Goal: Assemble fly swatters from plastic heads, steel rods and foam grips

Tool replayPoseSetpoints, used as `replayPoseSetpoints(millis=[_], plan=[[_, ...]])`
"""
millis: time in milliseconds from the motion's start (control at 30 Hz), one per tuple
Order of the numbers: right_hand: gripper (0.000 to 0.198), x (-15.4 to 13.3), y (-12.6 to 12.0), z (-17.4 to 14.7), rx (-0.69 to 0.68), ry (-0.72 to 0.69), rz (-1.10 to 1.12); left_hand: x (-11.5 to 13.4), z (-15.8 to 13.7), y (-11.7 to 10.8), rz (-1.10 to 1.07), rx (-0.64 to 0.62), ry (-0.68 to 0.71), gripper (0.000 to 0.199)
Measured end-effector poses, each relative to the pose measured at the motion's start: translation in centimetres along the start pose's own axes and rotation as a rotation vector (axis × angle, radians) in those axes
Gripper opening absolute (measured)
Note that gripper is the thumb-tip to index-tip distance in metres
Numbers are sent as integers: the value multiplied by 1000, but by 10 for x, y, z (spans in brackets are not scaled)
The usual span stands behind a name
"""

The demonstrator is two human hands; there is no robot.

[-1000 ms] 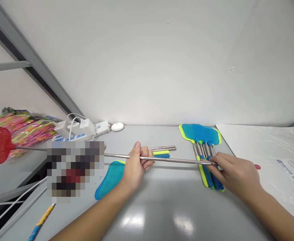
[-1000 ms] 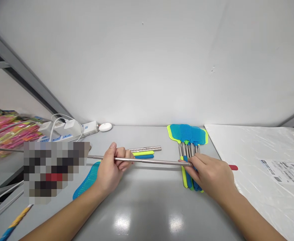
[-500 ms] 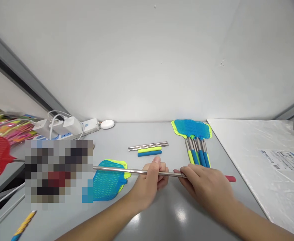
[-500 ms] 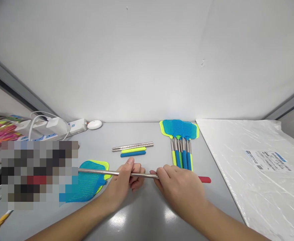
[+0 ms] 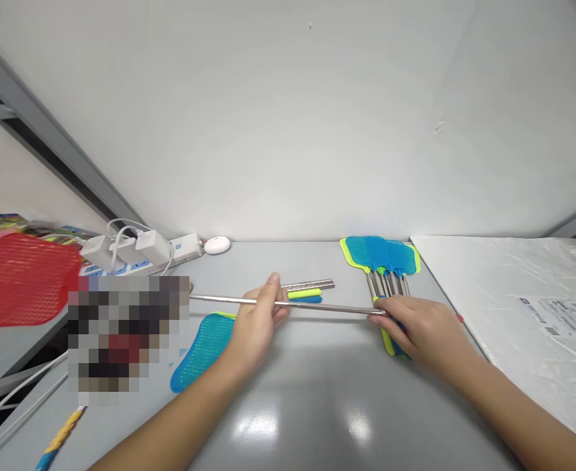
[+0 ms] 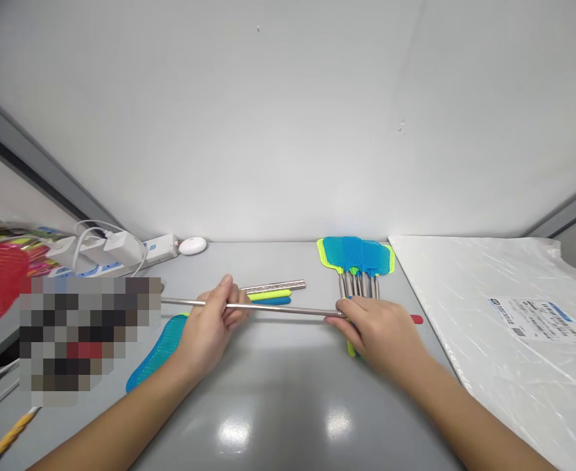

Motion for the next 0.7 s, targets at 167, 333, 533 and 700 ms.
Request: replayPoseSetpoints(millis=[167,333,533,700], plan=[[31,17,0,3,-30,12,-18,16,12,-20,-154,134,54,52],[28,49,7,-3,-74,72,-20,32,21,-56,-305,335,135,50],[30,77,6,-9,-74,142,-34,23,30,-72,-313,387,131,48],[31,79,10,-11,-99,139,-33,8,26,-39,-219,192,54,50]])
Point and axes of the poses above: each hand's wrist, its own z-axis towards the middle knuckle, its own y-axis out of the palm, x = y × z, the point moved 10 cm from there along z, towards the middle knuckle, and after that the axes turned 4 degrees about x, right-handed, at the moved point
